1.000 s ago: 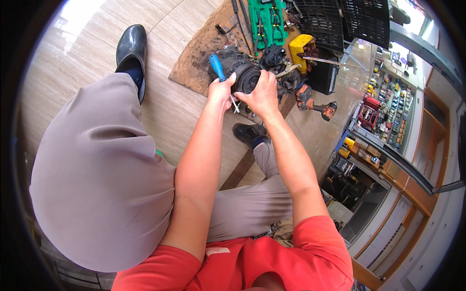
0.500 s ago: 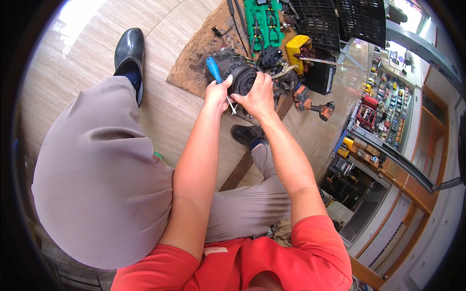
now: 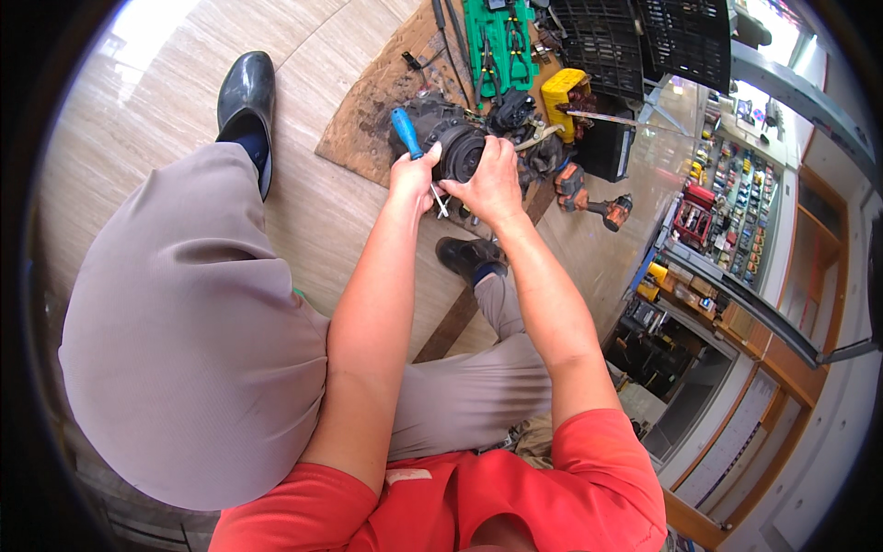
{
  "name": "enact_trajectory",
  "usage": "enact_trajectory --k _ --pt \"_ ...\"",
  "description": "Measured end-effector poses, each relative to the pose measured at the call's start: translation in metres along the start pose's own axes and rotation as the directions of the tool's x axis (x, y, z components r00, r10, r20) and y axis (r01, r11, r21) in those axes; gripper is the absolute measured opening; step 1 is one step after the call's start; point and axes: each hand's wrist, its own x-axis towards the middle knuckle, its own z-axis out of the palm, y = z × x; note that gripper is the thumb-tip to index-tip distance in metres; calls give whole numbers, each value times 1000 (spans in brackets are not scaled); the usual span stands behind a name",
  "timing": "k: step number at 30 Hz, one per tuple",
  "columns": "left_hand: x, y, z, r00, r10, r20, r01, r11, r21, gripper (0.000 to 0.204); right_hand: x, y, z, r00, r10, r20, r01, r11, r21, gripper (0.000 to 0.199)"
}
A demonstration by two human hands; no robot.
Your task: The person unscrews and removes components from a black automotive part using a screwdriver.
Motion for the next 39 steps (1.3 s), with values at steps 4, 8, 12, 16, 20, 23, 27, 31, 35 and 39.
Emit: enact_trajectory --k 4,8,12,16,20,23,27,31,35,39 --pt "-1 0 2 1000 -5 -9 5 1000 6 26 3 4 0 1000 -9 29 8 1000 18 99" --pt "1 -1 1 1000 -3 -15 4 1000 21 27 -1 0 0 1000 11 1 -11 1000 0 97" --pt "1 -2 2 1000 3 -17 -2 1000 27 27 -1 0 -2 1000 26 -1 -26 1000 -10 98" --pt "2 -1 1 1000 1 -28 -1 1000 16 26 3 1 -2 998 16 57 -17 1000 13 101" --pt "2 -2 1 1000 8 -17 -8 1000 11 27 -1 1 1 1000 13 8 -13 1000 1 101" --pt "0 -1 2 1000 8 -22 -8 1000 22 27 -2 0 2 1000 25 4 -25 1000 -1 101" --pt "2 -1 1 1000 6 -24 -6 1000 9 26 1 2 2 1000 16 20 -17 1000 7 103" --pt "3 -2 -1 1000 12 -12 -11 999 35 26 -3 0 3 1000 27 -15 -27 1000 5 104" --pt "2 -1 1 1000 4 -17 -4 1000 25 26 1 3 1 999 19 26 -20 1000 15 102" --pt "1 0 2 1000 -4 -17 4 1000 27 27 2 4 -1 999 13 32 -13 1000 14 101"
